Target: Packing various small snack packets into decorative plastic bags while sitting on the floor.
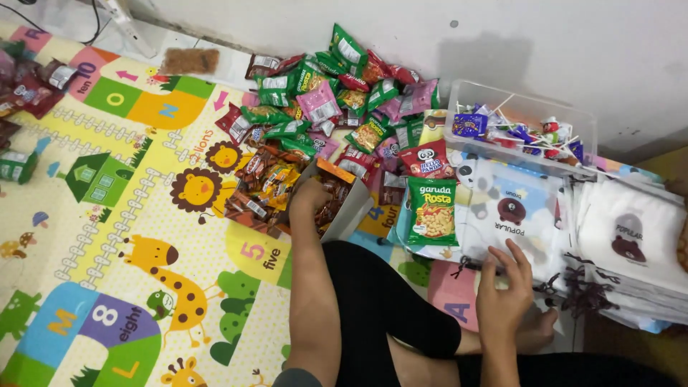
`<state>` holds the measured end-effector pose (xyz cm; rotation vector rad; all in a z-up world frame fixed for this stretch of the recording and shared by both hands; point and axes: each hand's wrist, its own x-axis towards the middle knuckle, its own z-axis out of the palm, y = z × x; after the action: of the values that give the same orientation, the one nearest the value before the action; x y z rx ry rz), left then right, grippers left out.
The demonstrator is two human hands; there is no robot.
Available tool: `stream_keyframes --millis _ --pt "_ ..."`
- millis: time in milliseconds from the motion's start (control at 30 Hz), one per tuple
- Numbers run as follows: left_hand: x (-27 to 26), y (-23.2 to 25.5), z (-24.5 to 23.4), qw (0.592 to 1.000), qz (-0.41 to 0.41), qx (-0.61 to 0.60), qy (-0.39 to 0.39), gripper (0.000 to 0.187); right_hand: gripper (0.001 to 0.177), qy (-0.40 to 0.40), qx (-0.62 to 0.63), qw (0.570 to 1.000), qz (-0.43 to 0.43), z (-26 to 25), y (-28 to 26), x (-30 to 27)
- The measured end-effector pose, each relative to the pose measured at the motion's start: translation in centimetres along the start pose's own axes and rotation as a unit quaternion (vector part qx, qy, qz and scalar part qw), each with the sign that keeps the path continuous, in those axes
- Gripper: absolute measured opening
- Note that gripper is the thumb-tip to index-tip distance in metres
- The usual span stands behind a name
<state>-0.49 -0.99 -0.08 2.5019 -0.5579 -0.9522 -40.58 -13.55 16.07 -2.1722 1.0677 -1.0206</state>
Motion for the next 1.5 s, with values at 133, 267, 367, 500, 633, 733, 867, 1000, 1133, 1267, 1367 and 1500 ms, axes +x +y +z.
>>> stream_keyframes --millis 133,267,367,500,633,733,867,1000,1133,1267,1367,1500 --pt "-2.4 1.8 -1.3 0.982 -0.038 -0.164 0.083 0.096 0.021 -0.036 -0.056 0.998 0.000 -0.3 0.5 0.4" --pt "-3.2 2.0 -1.6 0.970 -0.031 -0.197 0.138 0.015 0.021 -0.046 -0.069 0.997 -0.004 -0.9 1.0 0.9" --pt "-7.1 4.3 -3.7 0.949 -0.021 -0.251 0.188 0.017 0.021 -0.071 -0.048 0.996 0.017 -1.4 1.0 1.1" --pt "-10.4 6.1 -5.8 0.941 0.023 -0.273 0.198 0.024 0.022 -0.033 0.010 0.999 0.015 -2.6 -0.7 0.9" --pt "-16.8 11.3 -9.0 0.919 0.137 -0.334 0.158 0.077 0.016 0.010 0.099 0.995 -0.018 -3.8 -2.9 0.8" --pt "-21.7 14.4 -9.2 0.828 0.435 -0.299 0.189 0.043 0.015 -0.012 0.202 0.978 0.053 -4.2 -3.1 0.1" --pt "-26.0 19.3 -7.3 0.769 0.534 -0.315 0.153 0.026 0.026 -0.059 0.324 0.924 0.196 -5.8 -6.7 -0.2" --pt "-29.3 22.3 -4.7 0.697 0.660 -0.252 0.120 0.040 0.046 -0.052 0.513 0.825 0.232 -6.2 -4.7 -1.7" --pt "-32.0 23.9 -3.0 0.676 0.683 -0.277 0.010 0.036 0.032 0.019 0.370 0.894 0.252 -8.0 -5.6 -2.5" --pt "-31.8 25.1 -0.1 0.672 0.632 -0.383 -0.054 0.027 0.028 0.022 0.387 0.887 0.252 -9.4 -7.0 -2.0" --pt "-30.6 25.0 2.1 0.691 0.502 -0.494 -0.161 0.056 0.025 0.022 0.362 0.898 0.251 -9.3 -6.2 -2.2" --pt "-30.3 24.8 3.3 0.745 0.400 -0.486 -0.221 0.020 0.019 0.006 0.346 0.908 0.235 -8.8 -4.9 -2.3"
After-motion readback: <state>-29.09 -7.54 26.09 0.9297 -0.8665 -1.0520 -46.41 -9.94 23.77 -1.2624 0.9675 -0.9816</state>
